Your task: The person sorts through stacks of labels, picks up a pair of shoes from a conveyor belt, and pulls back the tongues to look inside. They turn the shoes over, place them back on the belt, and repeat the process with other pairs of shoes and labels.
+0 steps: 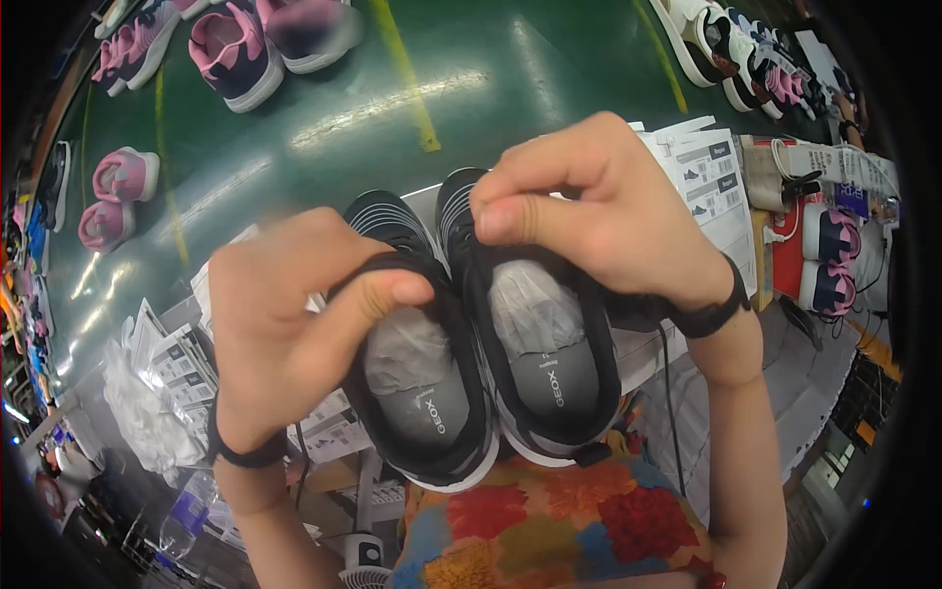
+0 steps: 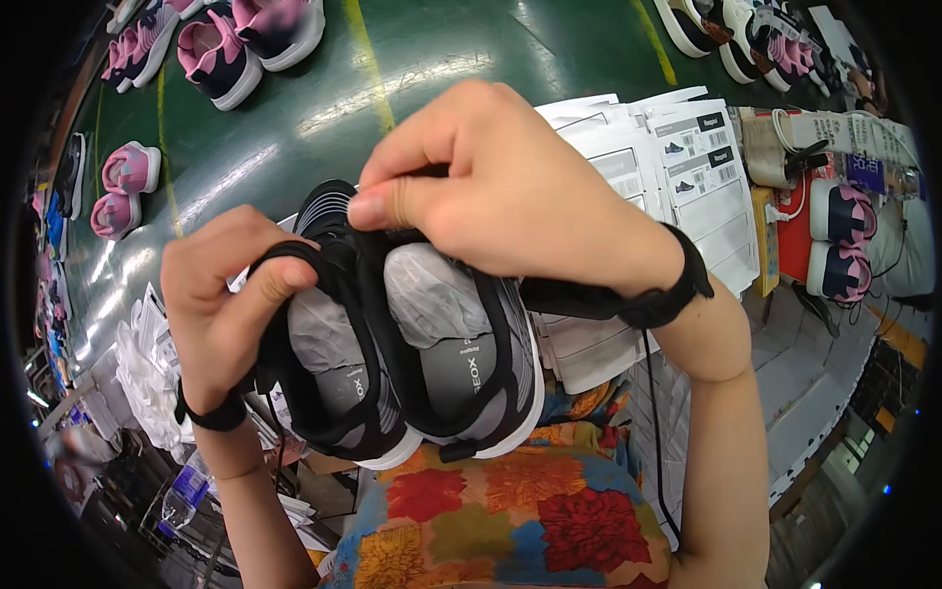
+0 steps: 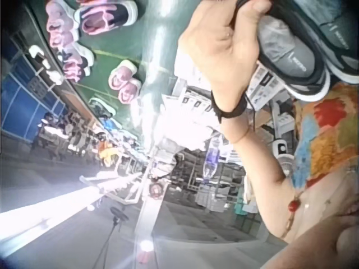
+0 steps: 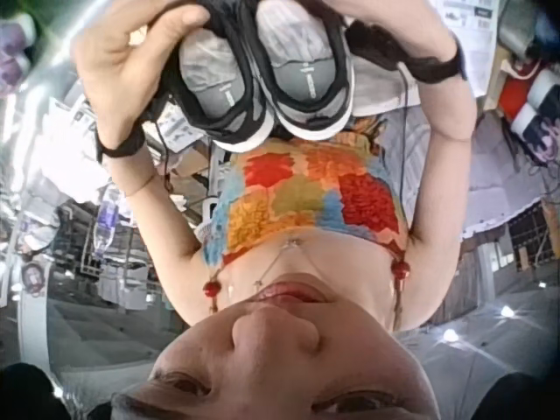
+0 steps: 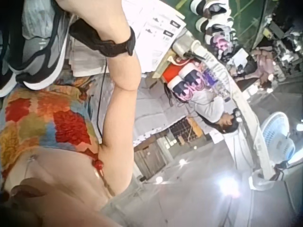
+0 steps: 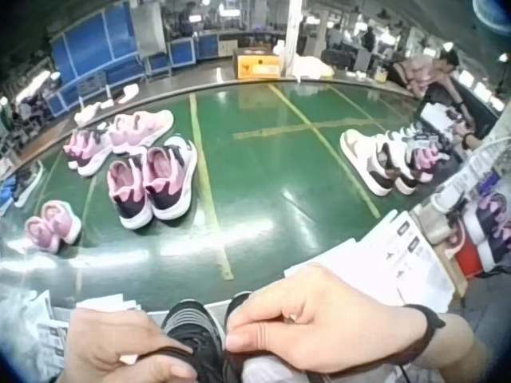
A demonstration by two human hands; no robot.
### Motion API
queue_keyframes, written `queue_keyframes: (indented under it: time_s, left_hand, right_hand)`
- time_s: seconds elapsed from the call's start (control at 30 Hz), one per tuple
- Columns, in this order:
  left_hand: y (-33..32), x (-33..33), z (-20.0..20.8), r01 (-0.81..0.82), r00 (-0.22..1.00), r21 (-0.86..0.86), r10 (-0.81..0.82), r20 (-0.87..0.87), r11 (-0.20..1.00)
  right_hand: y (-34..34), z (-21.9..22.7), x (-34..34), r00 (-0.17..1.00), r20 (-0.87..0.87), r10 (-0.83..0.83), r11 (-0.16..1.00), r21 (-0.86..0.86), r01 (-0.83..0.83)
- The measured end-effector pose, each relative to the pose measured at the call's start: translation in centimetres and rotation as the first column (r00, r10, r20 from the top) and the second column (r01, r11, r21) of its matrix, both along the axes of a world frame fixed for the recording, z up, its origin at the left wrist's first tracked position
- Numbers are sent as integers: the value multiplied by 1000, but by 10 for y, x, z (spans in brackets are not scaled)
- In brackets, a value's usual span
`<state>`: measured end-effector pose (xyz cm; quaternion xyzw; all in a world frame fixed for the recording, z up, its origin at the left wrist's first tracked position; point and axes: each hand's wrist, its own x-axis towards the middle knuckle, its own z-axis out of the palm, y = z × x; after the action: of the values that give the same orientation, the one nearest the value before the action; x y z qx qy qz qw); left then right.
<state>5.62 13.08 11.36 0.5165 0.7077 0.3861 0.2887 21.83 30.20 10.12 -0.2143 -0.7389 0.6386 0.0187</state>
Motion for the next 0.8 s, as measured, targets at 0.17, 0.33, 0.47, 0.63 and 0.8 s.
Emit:
queue_keyframes:
  time_s: [0.17,0.33,0.47,0.63,0.8]
  left_hand:
    - [8,-10,6,-7,986,-214,43,164,977]
    - [-38,34,-19,129,837,62,-75,-542,990]
    - [-78,71,-41,62,905,-16,-63,-420,998]
    - [-62,68,-29,-110,990,-255,84,-111,961]
    - [-36,48,22,-213,973,-220,227,44,952]
  right_hand:
    - [6,-5,-5,994,110,4,964,-265,25]
    - [-46,-40,44,891,-440,113,765,610,204]
    - [-76,-40,87,947,-234,220,750,661,-11]
    - [-57,-24,75,994,34,107,765,635,-104]
    - [-26,6,64,987,-159,7,842,533,80]
